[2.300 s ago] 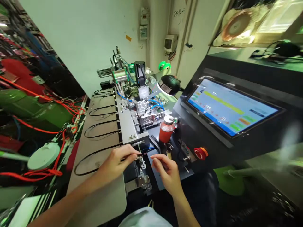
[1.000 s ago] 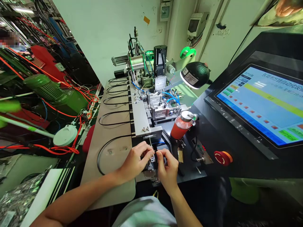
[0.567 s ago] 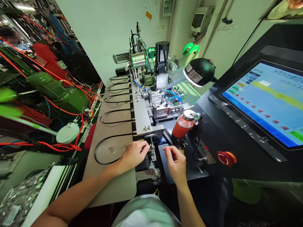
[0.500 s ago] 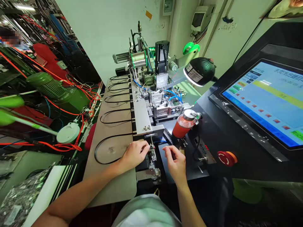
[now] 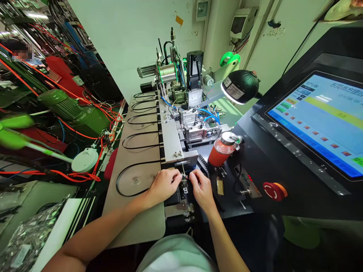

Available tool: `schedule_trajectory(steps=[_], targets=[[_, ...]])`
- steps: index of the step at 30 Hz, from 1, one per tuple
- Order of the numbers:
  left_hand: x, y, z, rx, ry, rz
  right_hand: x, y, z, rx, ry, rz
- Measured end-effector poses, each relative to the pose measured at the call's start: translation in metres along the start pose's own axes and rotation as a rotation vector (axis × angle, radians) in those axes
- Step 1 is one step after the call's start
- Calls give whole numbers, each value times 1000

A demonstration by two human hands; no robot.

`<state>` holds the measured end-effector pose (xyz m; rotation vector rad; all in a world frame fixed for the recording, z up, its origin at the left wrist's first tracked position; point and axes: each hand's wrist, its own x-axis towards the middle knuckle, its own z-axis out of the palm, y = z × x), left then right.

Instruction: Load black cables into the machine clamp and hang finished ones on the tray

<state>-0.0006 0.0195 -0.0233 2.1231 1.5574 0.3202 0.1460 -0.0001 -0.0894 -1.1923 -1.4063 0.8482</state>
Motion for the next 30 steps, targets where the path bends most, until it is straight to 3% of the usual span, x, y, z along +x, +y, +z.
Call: schedule_trajectory(steps=[14,21,25,30], targets=[[-1,0,-3,-17,-19,3,-7,-8,0,36,68,-140],[1,2,-2,1,-20,-12,-3,2,-3,6,39,-25],[2,2,-3,13,-23,-2,4,4,2,-2,-89,8],[-1,-1,-1,91,11,56,5,9,10,161,-122,24]])
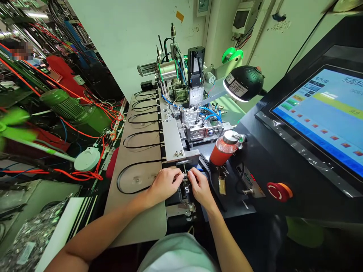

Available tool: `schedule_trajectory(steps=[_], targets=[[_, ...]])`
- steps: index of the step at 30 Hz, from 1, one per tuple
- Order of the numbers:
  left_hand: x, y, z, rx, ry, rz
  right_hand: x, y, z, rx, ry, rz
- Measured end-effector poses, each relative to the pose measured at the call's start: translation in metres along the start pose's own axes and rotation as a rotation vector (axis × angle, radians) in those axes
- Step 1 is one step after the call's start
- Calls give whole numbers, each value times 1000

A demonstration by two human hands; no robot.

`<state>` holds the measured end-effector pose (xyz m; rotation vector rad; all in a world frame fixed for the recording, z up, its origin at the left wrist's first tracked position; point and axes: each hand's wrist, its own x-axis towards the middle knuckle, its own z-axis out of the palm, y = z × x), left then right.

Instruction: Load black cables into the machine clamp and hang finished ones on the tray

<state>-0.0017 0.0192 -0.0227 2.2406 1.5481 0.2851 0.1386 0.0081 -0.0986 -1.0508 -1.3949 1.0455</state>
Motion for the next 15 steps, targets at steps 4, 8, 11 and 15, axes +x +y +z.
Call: schedule_trajectory(steps=[4,8,11,15], targets=[[-10,-8,3,119,132,158,-2,4,2,42,24,2],[-16,-15,4,309,196,407,-2,6,2,49,32,3],[-16,-12,2,508,214,548,-2,11,4,58,41,7],[-15,-7,0,650,176,651,-4,17,5,60,79,18]])
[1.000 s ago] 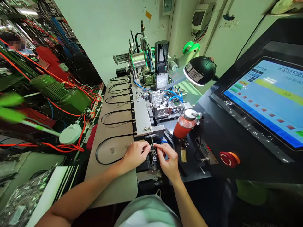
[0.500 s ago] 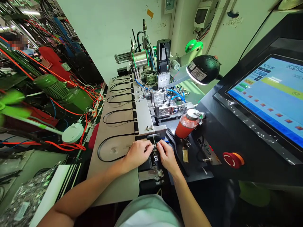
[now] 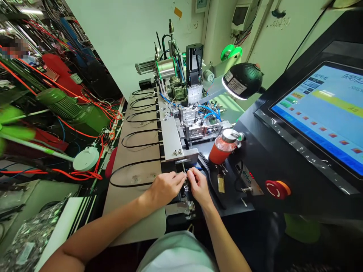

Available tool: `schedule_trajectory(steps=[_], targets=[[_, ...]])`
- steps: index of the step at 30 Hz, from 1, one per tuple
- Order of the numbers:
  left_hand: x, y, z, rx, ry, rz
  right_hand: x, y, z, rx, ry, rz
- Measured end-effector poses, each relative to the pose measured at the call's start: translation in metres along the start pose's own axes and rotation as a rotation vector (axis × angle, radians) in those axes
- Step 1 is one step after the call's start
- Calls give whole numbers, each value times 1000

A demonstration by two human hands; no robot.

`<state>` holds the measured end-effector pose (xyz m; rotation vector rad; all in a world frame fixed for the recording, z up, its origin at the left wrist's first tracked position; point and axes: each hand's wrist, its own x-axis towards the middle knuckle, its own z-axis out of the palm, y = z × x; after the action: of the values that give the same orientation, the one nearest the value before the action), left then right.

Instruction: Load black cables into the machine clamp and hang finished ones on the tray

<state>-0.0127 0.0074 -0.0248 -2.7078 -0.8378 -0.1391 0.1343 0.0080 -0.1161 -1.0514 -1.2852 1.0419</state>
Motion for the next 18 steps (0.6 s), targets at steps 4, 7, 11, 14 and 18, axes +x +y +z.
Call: schedule_trajectory(steps=[4,7,11,14,18], targets=[[-3,-3,-2,-169,-19,-182,-3,-6,-8,-60,80,-7],[-5,-7,-3,-269,-78,-333,-6,-16,-15,-223,93,-144],[-5,-9,-4,-297,-152,-388,-10,-23,-16,-371,35,-356],[-4,-9,-3,-301,-168,-400,-13,-24,-17,-400,93,-376],[-6,-9,-1,-316,-158,-394,-16,-27,-25,-429,204,-363]])
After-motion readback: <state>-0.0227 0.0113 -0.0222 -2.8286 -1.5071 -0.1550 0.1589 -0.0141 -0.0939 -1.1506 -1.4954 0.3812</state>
